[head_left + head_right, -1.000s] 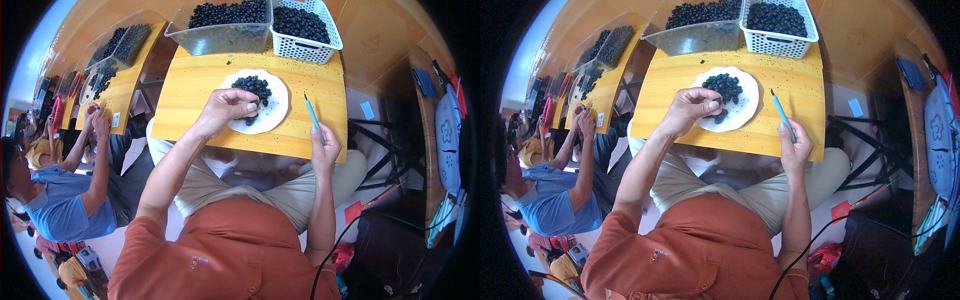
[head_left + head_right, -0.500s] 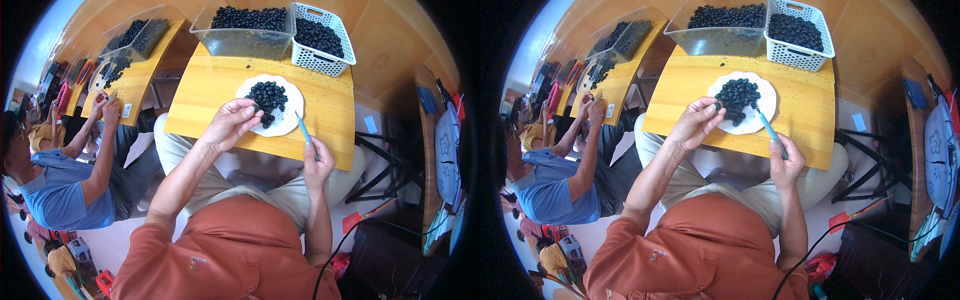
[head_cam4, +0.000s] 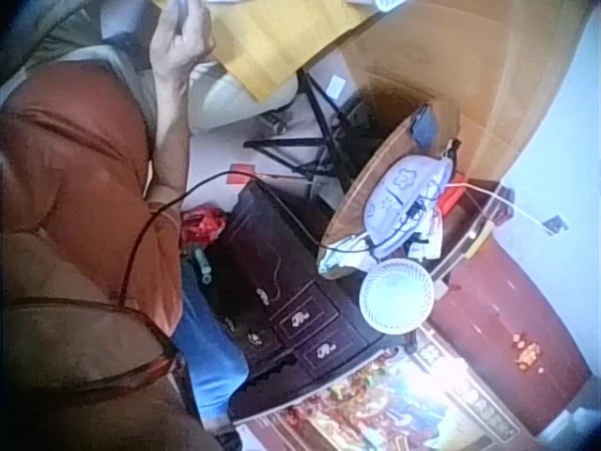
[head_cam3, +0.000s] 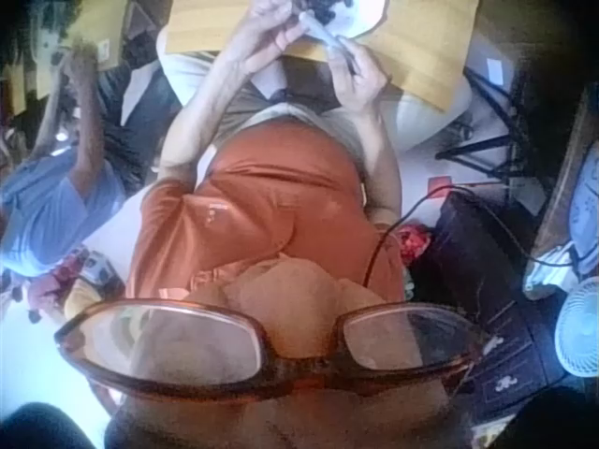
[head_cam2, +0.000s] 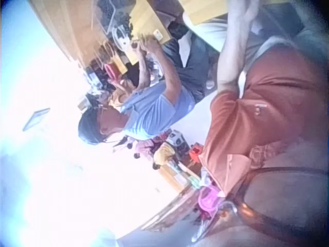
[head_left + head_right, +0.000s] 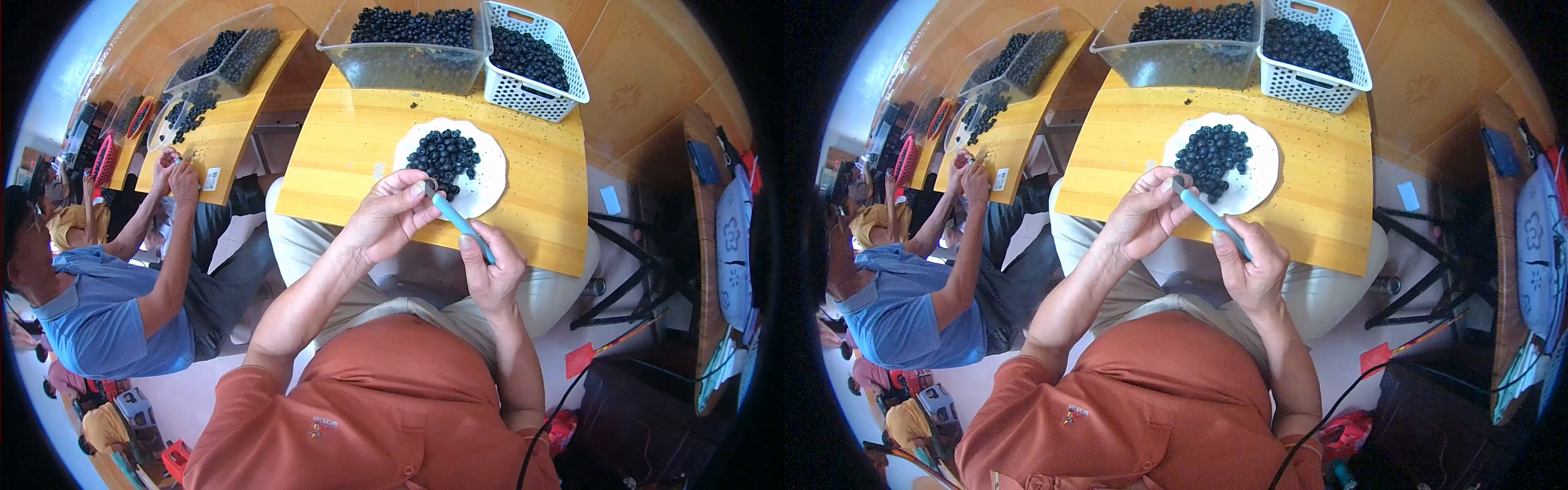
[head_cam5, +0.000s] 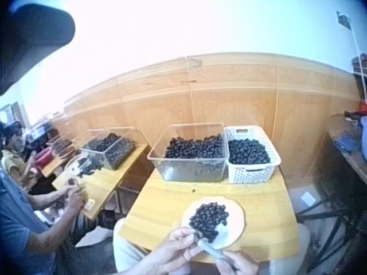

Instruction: Sorting and inspecting blueberries from a bin onto a plate while another person does the same at an adjacent table.

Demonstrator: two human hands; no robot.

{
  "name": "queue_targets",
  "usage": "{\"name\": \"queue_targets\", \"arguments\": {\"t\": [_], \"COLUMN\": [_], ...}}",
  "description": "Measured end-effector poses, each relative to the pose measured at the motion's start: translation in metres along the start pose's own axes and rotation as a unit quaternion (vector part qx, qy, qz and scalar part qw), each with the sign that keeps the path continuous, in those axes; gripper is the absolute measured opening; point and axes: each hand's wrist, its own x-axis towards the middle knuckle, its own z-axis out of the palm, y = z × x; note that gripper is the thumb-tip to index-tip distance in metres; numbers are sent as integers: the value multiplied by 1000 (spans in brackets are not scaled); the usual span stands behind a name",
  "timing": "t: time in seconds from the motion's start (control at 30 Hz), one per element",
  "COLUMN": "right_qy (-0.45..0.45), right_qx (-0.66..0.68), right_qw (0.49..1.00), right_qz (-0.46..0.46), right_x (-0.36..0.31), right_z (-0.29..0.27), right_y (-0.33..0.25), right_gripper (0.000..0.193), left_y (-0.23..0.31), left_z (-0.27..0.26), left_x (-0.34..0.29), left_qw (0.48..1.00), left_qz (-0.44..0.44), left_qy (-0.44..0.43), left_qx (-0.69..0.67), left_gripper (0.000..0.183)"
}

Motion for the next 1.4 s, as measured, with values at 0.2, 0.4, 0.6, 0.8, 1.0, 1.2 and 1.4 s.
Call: {"name": "queue_targets", "arguments": {"t": [0.2, 0.4, 0.6, 0.8, 1.0, 1.2, 1.4], "right_qy": [7, 14, 125, 87, 54, 69, 63], "right_qx": [-15, -16, -28, 23, 35, -2, 5], "right_qw": [999, 999, 990, 994, 994, 997, 995], "right_qz": [-28, -41, 65, 62, 83, 36, 75], "right_x": [0, -1, 11, 0, -14, -23, -35], "right_z": [0, -3, -32, -22, -12, -9, -8], "right_y": [-3, -3, 8, 7, -1, -7, -19], "right_gripper": [21, 21, 24, 26, 29, 31, 31], "left_y": [0, -2, 4, 8, 4, 3, 0], "left_z": [4, 6, 29, 22, 15, 10, 5], "left_x": [-7, -12, -26, -21, -26, -30, -39], "left_qw": [1000, 1000, 997, 996, 997, 995, 997], "left_qz": [-1, -6, -15, -4, -23, -23, -15], "left_qy": [9, -6, -76, -78, -53, -61, -36], "left_qx": [-11, -26, -17, -42, -56, -77, -72], "left_gripper": [16, 17, 15, 17, 19, 19, 18]}}
